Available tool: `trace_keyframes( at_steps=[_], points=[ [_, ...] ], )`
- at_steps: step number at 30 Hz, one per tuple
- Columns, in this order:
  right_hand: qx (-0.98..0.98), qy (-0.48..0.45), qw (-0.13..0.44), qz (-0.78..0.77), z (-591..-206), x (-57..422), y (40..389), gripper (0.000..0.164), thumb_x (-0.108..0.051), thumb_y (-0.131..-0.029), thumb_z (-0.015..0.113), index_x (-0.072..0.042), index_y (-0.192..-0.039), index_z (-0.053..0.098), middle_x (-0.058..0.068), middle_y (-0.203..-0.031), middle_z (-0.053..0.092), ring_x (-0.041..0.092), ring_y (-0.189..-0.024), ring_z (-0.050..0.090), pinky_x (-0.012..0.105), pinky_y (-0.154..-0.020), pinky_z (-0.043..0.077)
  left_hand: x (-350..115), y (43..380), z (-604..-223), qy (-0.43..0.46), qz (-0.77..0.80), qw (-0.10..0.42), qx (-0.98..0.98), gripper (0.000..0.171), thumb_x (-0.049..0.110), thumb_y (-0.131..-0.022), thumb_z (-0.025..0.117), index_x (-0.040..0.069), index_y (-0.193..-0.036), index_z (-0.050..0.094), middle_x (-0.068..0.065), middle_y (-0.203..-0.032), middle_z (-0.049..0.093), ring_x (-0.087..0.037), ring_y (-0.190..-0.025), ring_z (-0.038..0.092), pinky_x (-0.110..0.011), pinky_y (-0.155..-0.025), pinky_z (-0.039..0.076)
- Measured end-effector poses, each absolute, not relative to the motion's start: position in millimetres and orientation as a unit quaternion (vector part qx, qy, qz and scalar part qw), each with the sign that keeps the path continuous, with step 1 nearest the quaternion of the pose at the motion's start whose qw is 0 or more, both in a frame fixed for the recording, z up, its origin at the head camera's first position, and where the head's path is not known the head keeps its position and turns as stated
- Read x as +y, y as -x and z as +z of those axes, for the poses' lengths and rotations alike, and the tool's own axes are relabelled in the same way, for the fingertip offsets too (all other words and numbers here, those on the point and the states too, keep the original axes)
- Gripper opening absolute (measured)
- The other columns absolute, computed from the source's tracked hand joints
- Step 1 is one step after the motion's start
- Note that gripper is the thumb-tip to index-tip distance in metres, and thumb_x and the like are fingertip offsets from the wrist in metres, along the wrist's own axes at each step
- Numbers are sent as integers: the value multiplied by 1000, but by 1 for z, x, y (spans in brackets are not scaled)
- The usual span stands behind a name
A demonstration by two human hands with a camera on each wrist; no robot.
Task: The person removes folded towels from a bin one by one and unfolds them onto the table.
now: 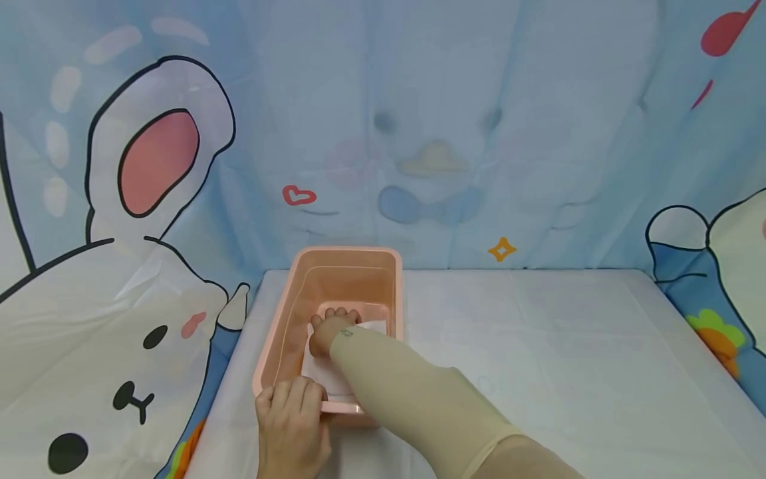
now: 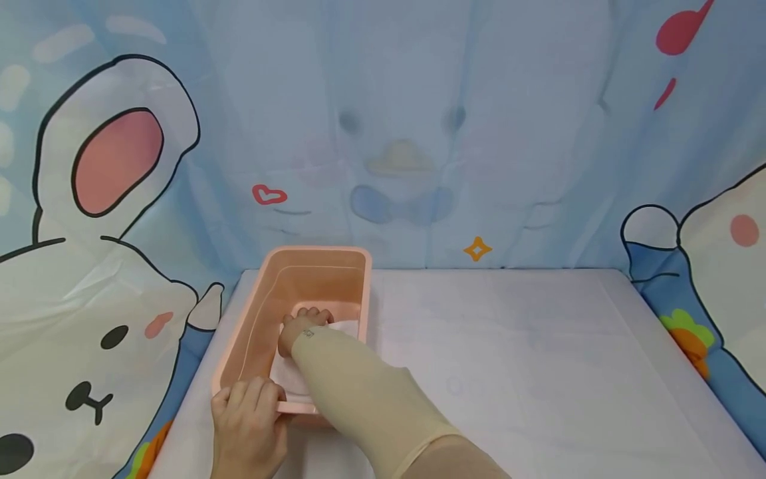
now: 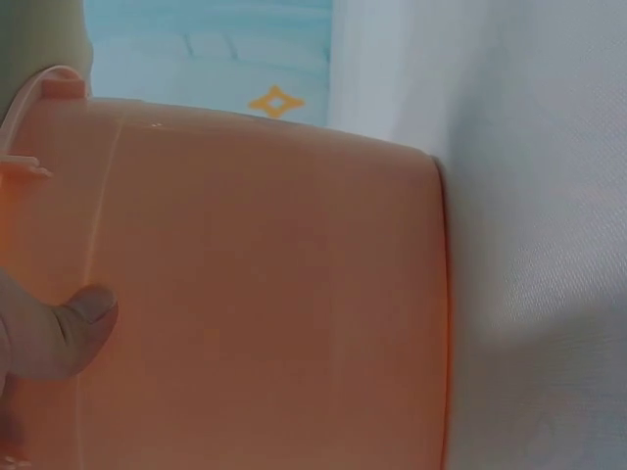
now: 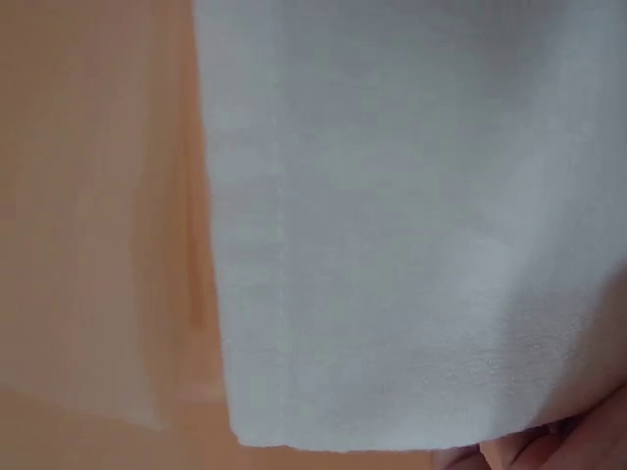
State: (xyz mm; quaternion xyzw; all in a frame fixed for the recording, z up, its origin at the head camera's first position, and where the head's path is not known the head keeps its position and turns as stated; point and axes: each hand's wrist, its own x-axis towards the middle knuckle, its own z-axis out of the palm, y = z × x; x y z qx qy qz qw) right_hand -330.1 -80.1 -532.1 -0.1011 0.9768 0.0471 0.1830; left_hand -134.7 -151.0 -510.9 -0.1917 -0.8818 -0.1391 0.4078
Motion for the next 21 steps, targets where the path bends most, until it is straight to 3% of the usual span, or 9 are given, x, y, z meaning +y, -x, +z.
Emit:
trace_keyframes(
  at_steps=[6,12,21],
  points=[
    [976,112,178,62,-537,-81,332,52,-48,-103,55,-34,-153,47,6,-135,58,30,-110,50,51,-82,42,-151,136,-513,194,-141,417,-877,32,1,-59,76,15,-83,60,-2,-85,60,-26,-83,55,-47,-86,31],
    [973,116,182,82,-529,-80,330,52,-48,-105,51,-35,-155,44,5,-126,53,28,-104,44,49,-86,40,-150,136,-513,194,-146,415,-877,30,1,-61,74,15,-83,60,-2,-84,60,-26,-84,55,-47,-86,31],
    [973,110,182,87,-502,-81,324,43,-47,-106,53,-34,-147,44,3,-130,49,25,-115,44,46,-90,40,-151,136,-512,190,-134,405,-884,37,1,-55,79,15,-83,60,-2,-85,61,-26,-85,56,-46,-87,31]
  ],
)
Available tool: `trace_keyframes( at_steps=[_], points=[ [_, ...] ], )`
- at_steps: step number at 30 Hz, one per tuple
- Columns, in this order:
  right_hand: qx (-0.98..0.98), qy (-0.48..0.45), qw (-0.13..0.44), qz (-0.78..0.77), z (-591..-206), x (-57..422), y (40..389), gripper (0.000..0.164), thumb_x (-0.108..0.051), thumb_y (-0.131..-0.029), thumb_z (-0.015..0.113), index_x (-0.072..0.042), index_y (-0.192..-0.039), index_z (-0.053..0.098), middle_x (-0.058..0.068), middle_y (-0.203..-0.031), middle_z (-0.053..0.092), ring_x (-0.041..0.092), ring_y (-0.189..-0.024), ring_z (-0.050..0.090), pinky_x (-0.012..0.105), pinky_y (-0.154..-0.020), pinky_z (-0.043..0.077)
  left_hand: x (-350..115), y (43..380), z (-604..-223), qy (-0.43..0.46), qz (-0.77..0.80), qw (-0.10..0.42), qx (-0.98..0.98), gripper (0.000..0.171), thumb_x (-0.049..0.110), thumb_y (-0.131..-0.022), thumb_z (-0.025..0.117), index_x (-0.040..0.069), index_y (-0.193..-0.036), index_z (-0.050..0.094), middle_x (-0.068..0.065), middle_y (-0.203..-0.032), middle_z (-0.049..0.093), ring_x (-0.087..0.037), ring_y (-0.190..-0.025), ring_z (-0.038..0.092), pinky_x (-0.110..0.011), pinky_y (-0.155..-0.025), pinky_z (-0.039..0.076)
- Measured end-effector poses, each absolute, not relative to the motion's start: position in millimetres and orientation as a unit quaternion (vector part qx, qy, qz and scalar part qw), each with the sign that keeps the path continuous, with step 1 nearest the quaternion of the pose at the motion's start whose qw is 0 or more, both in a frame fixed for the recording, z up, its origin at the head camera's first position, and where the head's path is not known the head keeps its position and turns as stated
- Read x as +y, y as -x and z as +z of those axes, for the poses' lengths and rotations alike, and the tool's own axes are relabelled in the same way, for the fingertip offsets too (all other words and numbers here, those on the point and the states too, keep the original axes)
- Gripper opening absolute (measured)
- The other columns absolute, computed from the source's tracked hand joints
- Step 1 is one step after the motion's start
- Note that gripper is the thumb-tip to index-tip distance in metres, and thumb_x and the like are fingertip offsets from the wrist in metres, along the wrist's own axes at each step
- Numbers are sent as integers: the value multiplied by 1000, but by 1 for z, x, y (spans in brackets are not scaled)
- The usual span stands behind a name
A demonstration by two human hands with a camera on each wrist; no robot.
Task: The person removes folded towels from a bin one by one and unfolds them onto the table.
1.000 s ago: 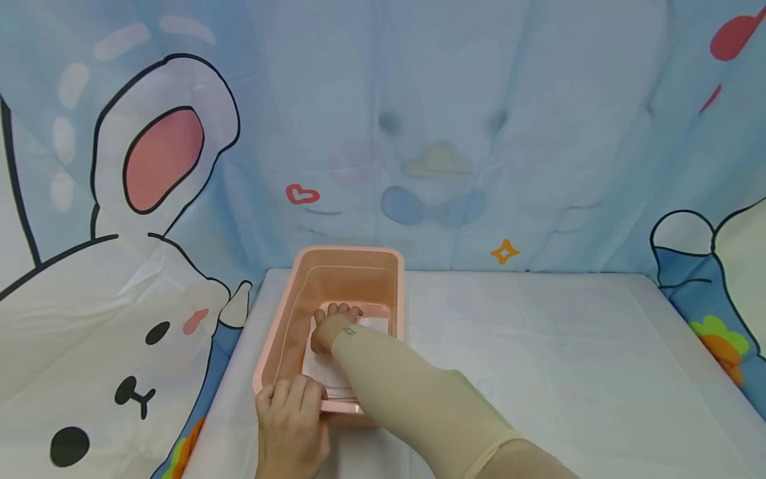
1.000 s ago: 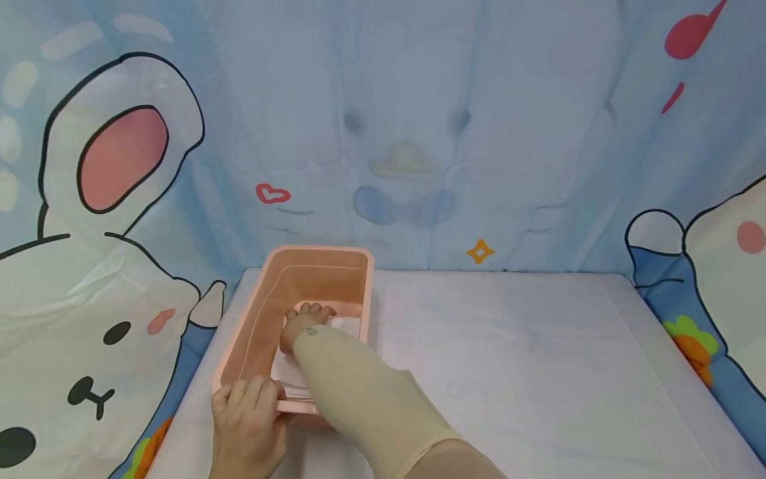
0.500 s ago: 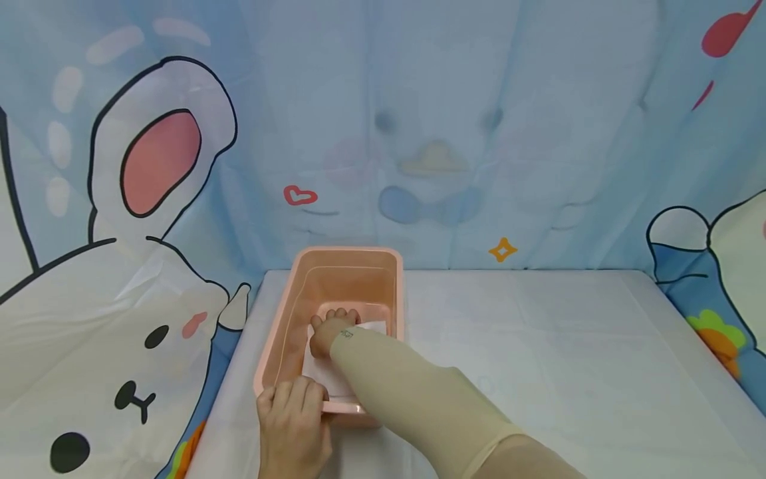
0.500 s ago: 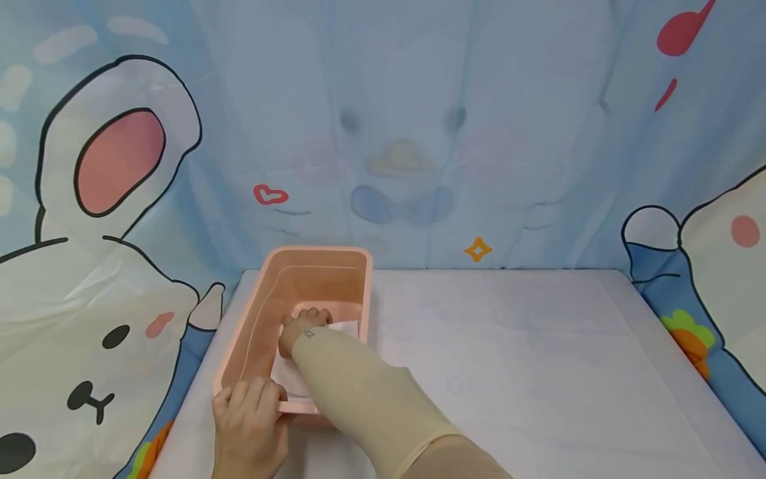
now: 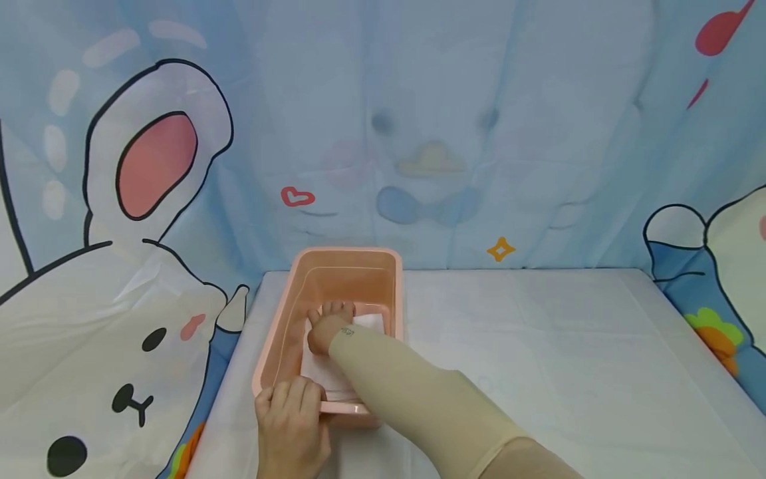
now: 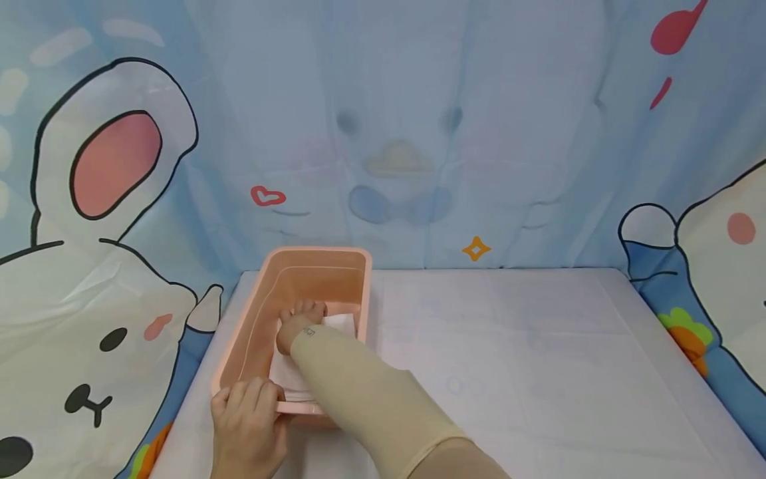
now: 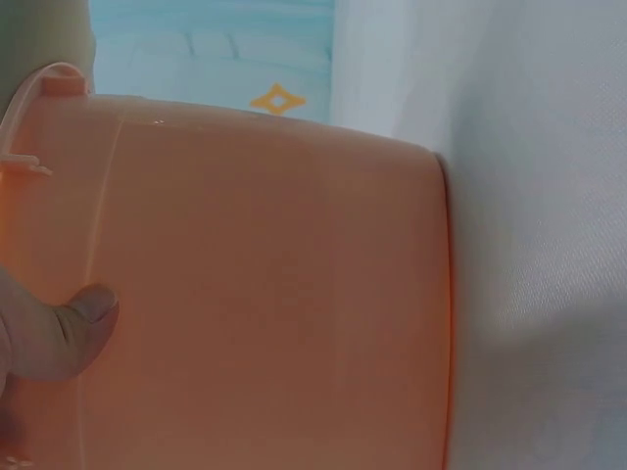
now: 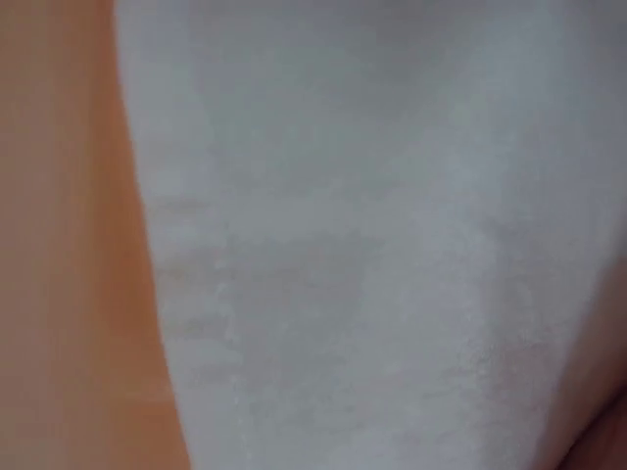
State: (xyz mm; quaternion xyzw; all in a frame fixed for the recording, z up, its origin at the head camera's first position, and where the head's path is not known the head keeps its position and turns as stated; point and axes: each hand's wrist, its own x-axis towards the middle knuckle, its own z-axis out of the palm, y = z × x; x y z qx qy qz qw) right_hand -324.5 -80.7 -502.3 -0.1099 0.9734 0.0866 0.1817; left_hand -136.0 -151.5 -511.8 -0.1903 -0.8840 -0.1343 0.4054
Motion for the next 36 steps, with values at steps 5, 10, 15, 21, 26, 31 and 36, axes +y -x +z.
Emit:
trace_keyframes(
  at_steps=[5,10,15,21,26,31,36],
  points=[
    [966,124,180,135,-484,-81,323,40,-48,-108,52,-36,-144,40,0,-129,46,23,-118,43,44,-94,40,-151,135,-512,191,-142,404,-883,34,4,-58,80,13,-85,60,-4,-86,62,-27,-85,56,-48,-87,31],
    [964,131,155,172,-480,-81,328,41,-49,-108,53,-33,-142,36,1,-122,39,24,-115,39,44,-92,37,-151,135,-508,189,-145,394,-888,32,12,-66,85,13,-87,61,-3,-86,62,-27,-86,55,-48,-88,31],
    [963,135,129,195,-481,-80,334,41,-50,-107,55,-29,-135,33,3,-121,36,26,-113,36,44,-90,36,-150,135,-506,191,-153,391,-887,34,15,-67,88,13,-87,61,-3,-87,61,-27,-87,56,-48,-89,32],
    [963,147,125,189,-472,-78,333,42,-51,-109,50,-29,-139,31,3,-122,36,26,-113,37,46,-90,37,-151,135,-507,190,-148,392,-888,37,16,-65,90,13,-86,60,-4,-86,60,-28,-86,56,-49,-89,33],
    [967,157,109,171,-458,-71,332,42,-55,-112,40,-31,-146,33,4,-129,40,26,-116,38,45,-90,35,-152,134,-508,189,-145,388,-890,36,14,-64,89,14,-86,60,-3,-85,59,-28,-86,56,-49,-90,33],
    [969,166,99,155,-444,-63,338,53,-62,-111,37,-33,-155,30,6,-141,41,27,-123,41,46,-98,39,-152,133,-509,183,-147,378,-895,36,6,-62,84,15,-87,60,-2,-85,59,-26,-86,56,-49,-90,33],
    [973,173,88,129,-426,-56,343,55,-63,-111,38,-32,-155,29,6,-145,39,27,-130,39,50,-104,38,-151,132,-508,174,-143,368,-902,40,0,-59,83,16,-88,60,0,-84,58,-25,-84,55,-49,-90,33]
  ],
)
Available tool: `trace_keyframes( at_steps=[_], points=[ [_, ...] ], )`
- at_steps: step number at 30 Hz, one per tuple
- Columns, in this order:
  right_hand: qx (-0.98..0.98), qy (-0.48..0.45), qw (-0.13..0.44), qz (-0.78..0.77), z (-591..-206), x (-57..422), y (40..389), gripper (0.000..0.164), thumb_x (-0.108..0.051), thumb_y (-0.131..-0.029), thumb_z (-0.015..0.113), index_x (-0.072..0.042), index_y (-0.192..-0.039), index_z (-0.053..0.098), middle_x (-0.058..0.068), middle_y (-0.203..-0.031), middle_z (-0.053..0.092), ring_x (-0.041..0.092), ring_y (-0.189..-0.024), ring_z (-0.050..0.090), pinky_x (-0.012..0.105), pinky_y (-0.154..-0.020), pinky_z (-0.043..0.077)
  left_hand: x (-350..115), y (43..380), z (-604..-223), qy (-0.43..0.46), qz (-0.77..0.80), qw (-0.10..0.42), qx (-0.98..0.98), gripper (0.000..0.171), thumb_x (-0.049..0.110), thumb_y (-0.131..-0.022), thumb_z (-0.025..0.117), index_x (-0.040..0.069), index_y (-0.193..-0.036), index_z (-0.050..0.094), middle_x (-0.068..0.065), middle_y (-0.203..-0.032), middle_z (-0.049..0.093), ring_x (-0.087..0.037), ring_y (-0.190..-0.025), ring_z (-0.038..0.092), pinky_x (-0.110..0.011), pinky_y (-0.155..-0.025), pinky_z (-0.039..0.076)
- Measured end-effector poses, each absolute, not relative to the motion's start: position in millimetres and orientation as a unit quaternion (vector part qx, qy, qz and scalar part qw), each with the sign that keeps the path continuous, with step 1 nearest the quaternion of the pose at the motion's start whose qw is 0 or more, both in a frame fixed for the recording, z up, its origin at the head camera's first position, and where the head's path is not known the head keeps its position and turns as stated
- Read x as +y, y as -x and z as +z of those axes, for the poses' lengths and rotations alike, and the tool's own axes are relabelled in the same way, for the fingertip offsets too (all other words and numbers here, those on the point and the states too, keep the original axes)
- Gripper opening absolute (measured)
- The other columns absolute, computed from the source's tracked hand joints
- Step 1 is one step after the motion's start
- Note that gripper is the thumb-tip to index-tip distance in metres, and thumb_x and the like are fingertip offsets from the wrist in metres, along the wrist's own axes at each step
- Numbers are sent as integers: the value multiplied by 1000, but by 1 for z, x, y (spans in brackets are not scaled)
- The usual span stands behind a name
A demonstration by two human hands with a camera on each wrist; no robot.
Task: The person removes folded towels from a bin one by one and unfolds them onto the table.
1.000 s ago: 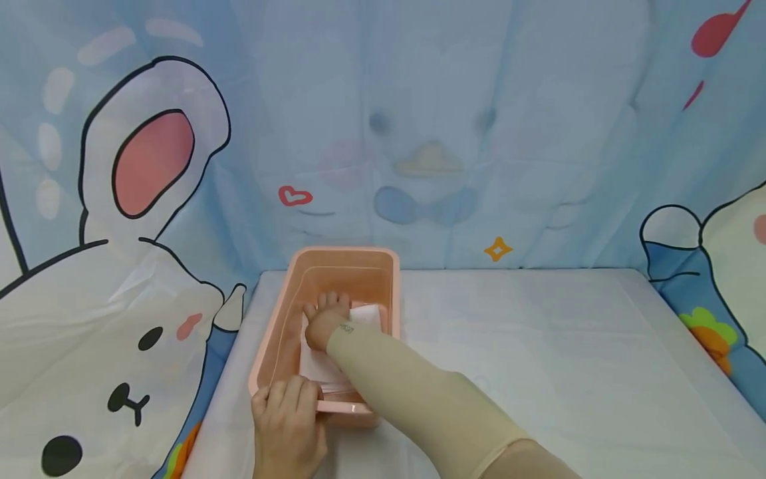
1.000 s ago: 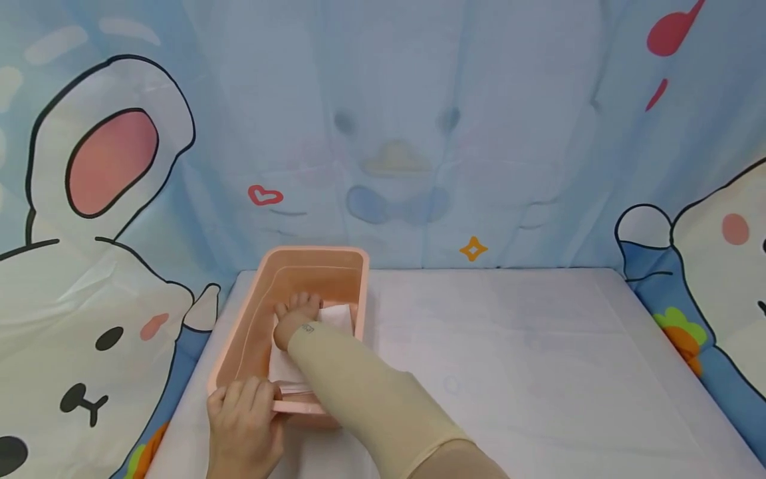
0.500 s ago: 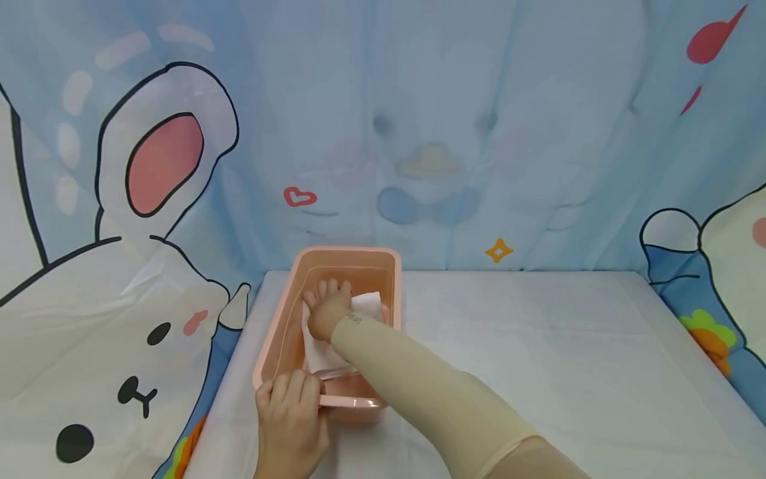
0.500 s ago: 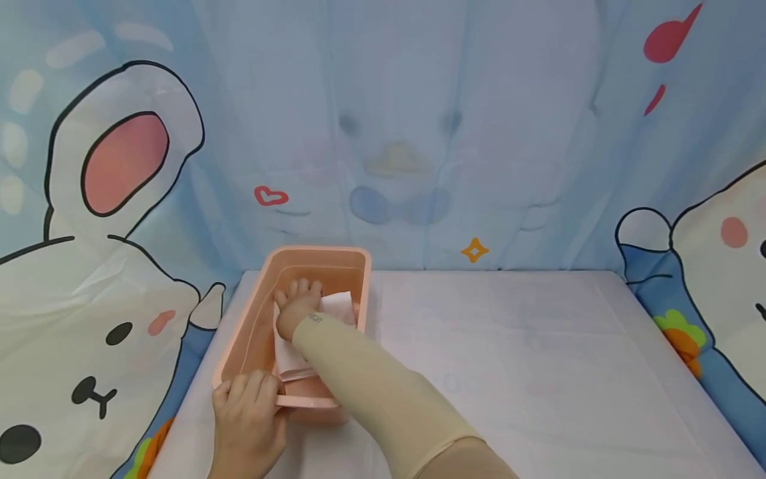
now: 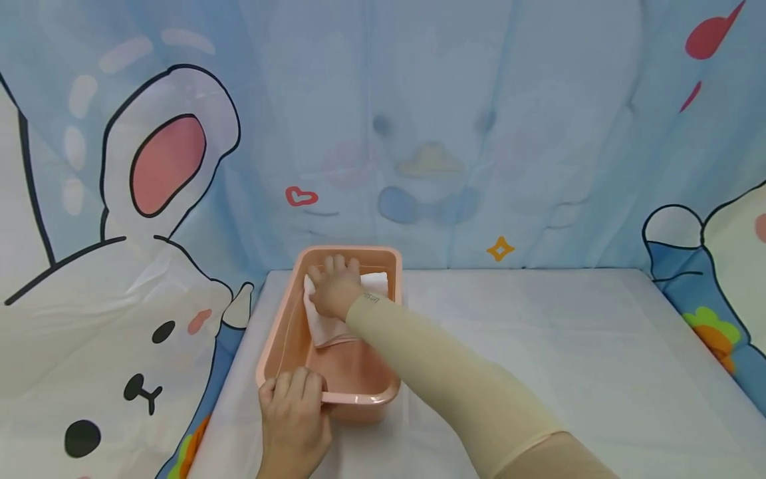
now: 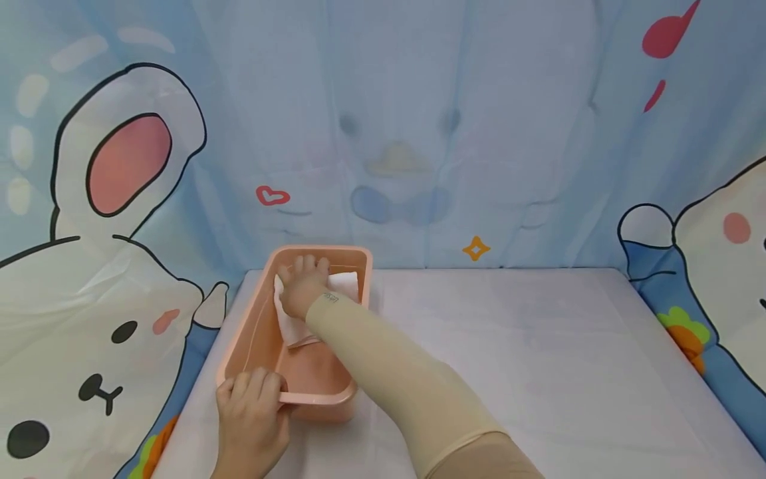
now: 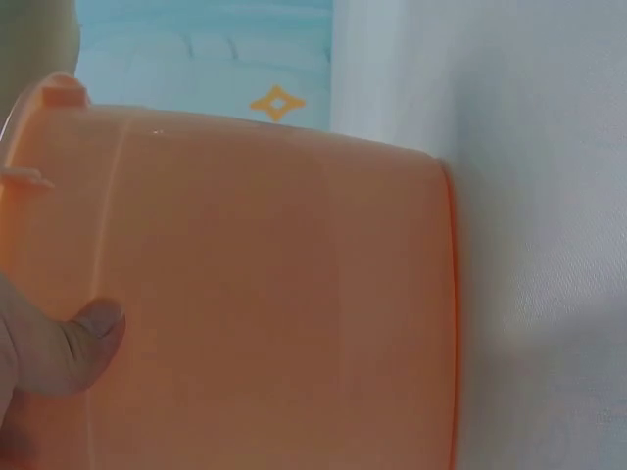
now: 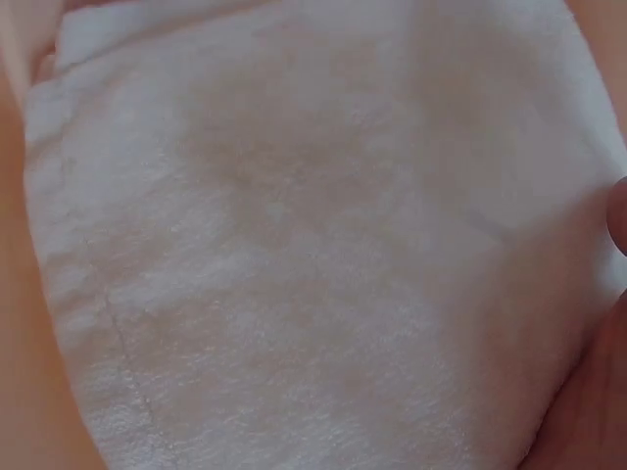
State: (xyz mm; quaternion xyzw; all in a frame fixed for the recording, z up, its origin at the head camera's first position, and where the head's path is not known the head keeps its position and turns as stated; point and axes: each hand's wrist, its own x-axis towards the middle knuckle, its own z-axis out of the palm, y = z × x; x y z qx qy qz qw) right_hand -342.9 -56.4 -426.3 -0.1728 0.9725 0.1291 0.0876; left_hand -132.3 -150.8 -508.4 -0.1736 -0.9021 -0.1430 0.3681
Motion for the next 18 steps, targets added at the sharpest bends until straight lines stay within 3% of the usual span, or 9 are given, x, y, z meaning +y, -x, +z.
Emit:
trace_keyframes(
  at_steps=[6,12,18],
  points=[
    [973,194,60,111,-411,-50,347,61,-62,-111,38,-34,-163,26,7,-150,39,27,-136,37,51,-109,38,-148,132,-508,168,-139,371,-903,40,-1,-59,83,15,-86,59,-2,-83,58,-27,-86,56,-48,-90,34],
    [971,211,38,104,-392,-46,338,53,-61,-112,35,-29,-154,32,5,-143,39,25,-132,37,50,-111,38,-146,131,-506,163,-138,367,-905,38,-3,-60,80,15,-86,59,-2,-83,57,-27,-85,56,-49,-89,34],
    [968,226,-1,109,-373,-35,325,48,-61,-113,34,-25,-146,34,5,-132,40,24,-120,39,47,-102,43,-145,129,-503,163,-135,363,-907,39,-4,-59,81,14,-86,59,-2,-83,57,-27,-84,55,-49,-89,34]
  ],
)
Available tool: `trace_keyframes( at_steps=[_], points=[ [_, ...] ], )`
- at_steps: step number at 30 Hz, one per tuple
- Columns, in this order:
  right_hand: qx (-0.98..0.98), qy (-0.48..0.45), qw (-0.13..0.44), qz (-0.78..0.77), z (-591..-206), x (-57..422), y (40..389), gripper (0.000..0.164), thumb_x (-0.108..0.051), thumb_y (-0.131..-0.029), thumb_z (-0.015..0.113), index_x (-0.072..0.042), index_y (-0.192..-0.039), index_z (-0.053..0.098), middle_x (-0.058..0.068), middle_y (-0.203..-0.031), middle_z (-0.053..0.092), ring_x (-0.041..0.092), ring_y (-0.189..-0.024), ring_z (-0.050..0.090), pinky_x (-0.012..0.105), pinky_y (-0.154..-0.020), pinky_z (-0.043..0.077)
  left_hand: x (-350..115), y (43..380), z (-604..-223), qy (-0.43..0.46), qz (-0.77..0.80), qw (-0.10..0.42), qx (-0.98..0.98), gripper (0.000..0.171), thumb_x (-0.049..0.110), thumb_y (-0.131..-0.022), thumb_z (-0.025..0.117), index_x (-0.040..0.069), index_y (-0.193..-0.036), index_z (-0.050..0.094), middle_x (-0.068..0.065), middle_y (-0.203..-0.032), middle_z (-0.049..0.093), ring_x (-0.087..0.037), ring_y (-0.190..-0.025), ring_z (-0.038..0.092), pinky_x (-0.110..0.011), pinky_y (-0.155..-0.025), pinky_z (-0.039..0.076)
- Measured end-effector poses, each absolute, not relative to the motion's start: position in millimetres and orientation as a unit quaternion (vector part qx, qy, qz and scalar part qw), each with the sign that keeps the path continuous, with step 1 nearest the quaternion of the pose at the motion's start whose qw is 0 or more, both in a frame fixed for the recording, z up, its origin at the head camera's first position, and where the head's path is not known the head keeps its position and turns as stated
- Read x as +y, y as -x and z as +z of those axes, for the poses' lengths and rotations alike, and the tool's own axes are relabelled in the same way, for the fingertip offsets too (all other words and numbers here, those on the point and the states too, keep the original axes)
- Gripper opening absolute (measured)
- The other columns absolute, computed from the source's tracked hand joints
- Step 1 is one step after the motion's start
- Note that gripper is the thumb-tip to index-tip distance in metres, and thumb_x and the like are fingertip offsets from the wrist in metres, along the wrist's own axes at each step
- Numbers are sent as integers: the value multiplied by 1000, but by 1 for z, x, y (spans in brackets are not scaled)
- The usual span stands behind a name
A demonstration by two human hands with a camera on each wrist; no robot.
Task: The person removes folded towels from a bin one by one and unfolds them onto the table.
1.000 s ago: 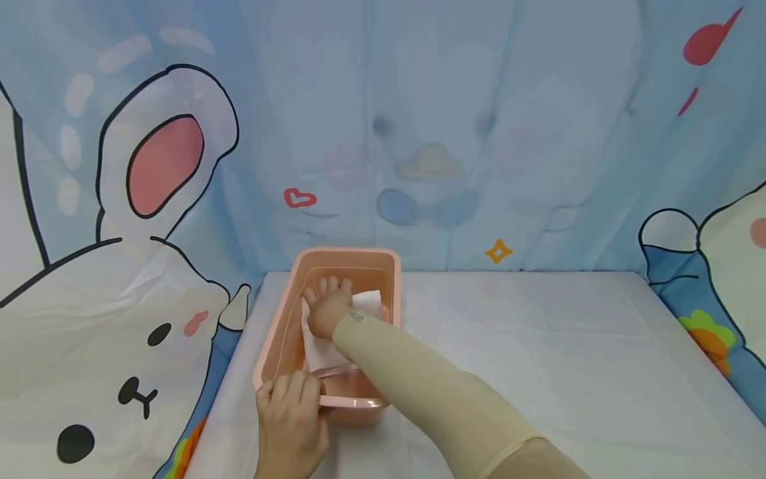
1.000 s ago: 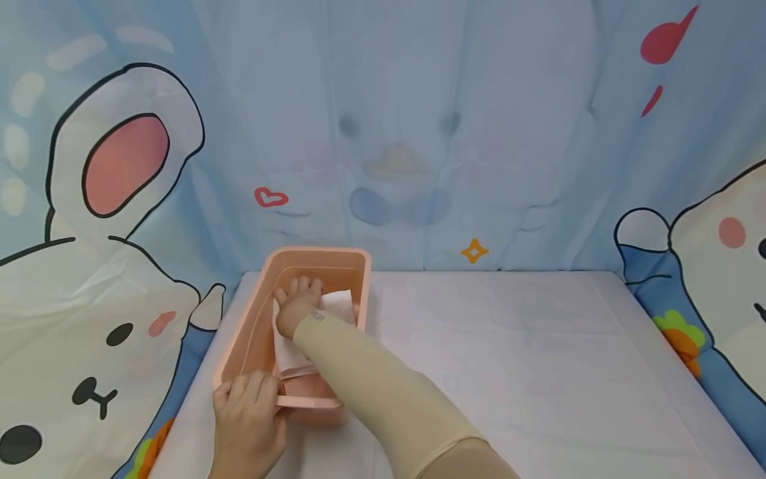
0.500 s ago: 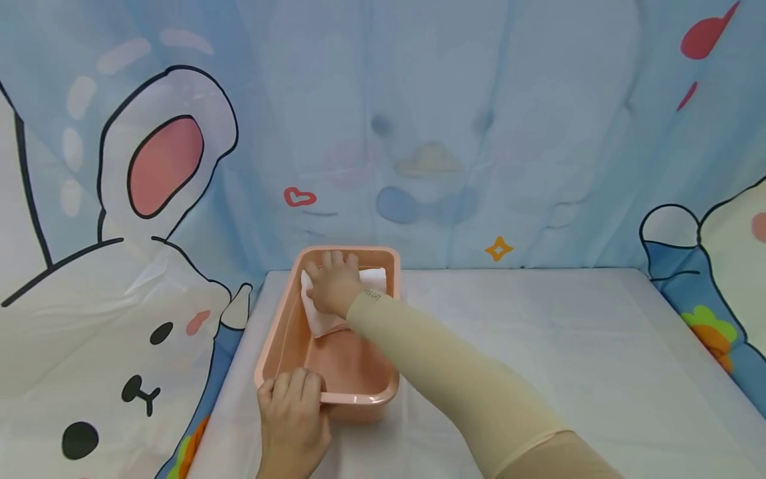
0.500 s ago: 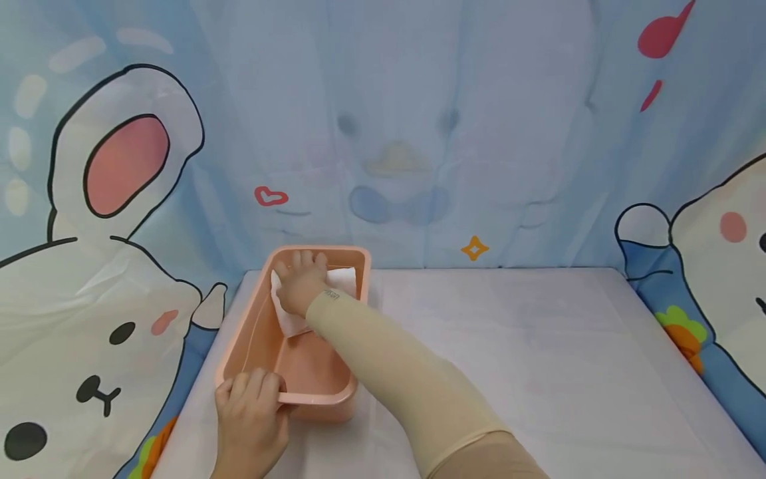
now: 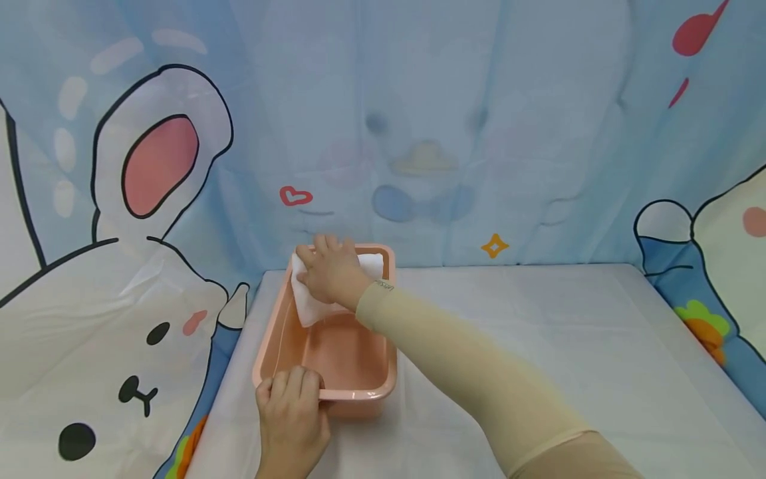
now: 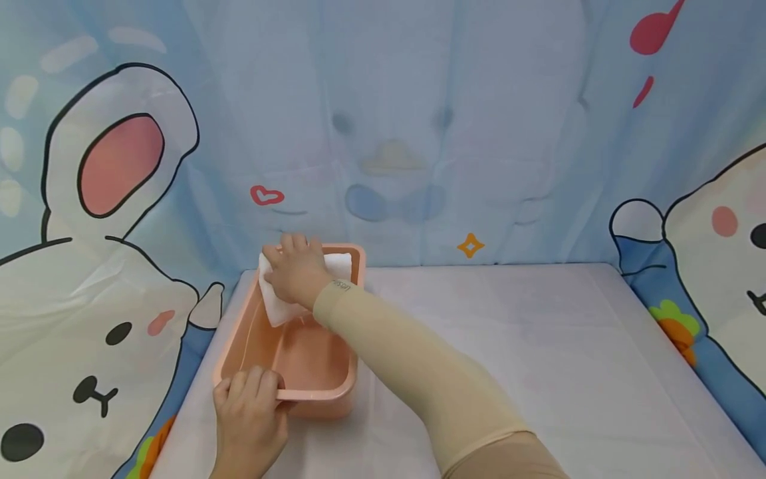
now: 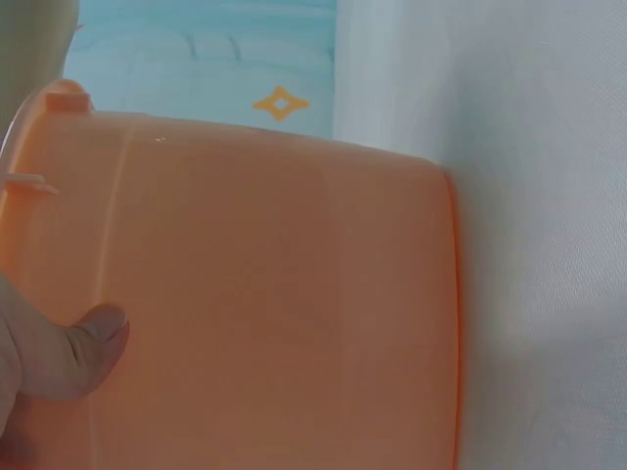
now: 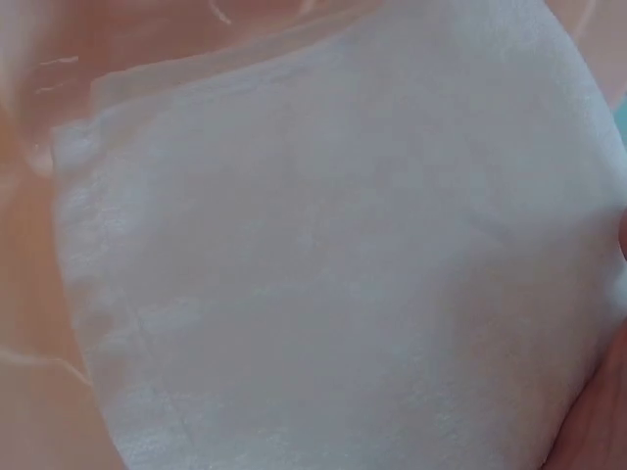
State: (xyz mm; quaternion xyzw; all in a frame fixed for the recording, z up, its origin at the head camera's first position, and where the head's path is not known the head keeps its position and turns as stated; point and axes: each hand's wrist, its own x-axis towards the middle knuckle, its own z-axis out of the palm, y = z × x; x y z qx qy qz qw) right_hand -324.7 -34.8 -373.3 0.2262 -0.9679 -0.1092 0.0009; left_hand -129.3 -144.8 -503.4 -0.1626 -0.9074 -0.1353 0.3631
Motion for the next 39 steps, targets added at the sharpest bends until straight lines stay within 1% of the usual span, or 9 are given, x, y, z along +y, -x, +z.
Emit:
trace_keyframes(
  at_steps=[3,5,8,13,16,19,25,32,39],
  points=[
    [-968,-227,2,-101,-365,-29,325,47,-60,-113,34,-24,-143,33,5,-124,38,24,-113,38,45,-97,41,-144,129,-503,163,-135,367,-906,40,-4,-58,82,14,-86,59,-2,-83,57,-27,-83,55,-49,-88,34],
    [-970,-227,2,-90,-359,-24,325,49,-59,-113,35,-23,-147,33,5,-122,38,24,-113,37,45,-96,39,-144,129,-503,163,-136,367,-906,40,-3,-58,82,14,-86,59,-2,-83,57,-27,-83,55,-49,-88,34],
    [-971,-227,9,-72,-350,-17,327,52,-58,-113,36,-23,-151,32,7,-127,40,25,-117,37,46,-97,39,-144,130,-503,161,-136,364,-907,38,-2,-60,80,14,-86,59,-2,-84,57,-27,-84,55,-50,-89,34],
    [-972,-230,23,-46,-335,-4,330,52,-58,-113,38,-21,-150,34,10,-141,40,28,-126,36,51,-103,40,-145,130,-504,160,-133,363,-908,38,-3,-60,79,15,-86,59,-2,-84,58,-28,-84,56,-50,-89,35],
    [-972,-229,31,-33,-327,3,330,57,-58,-113,37,-22,-155,32,11,-146,39,29,-129,35,53,-105,39,-145,130,-504,161,-132,364,-908,38,-3,-60,79,15,-86,58,-2,-84,57,-28,-84,56,-50,-89,35],
    [-972,-229,43,-24,-319,11,329,56,-59,-112,37,-21,-153,34,11,-141,40,29,-124,35,53,-102,39,-145,131,-504,162,-132,366,-907,38,-3,-60,78,15,-86,58,-2,-84,57,-28,-84,55,-50,-90,35],
    [-972,-226,65,-14,-302,26,325,48,-60,-112,36,-19,-138,36,7,-118,37,26,-108,34,48,-90,35,-145,131,-504,165,-132,368,-906,39,-3,-59,79,15,-86,58,-2,-83,57,-28,-83,55,-50,-90,35],
    [-970,-227,85,-9,-283,41,318,50,-60,-112,34,-17,-138,36,7,-112,36,26,-103,35,46,-86,31,-146,131,-504,166,-135,374,-903,37,-2,-59,79,14,-86,58,-2,-84,57,-28,-84,55,-50,-90,35],
    [-966,-229,115,0,-270,60,310,47,-59,-112,37,-14,-126,38,8,-108,36,28,-100,35,46,-82,31,-145,130,-504,164,-138,364,-907,39,-1,-60,83,15,-87,59,-2,-84,57,-28,-84,56,-50,-91,35]
  ],
)
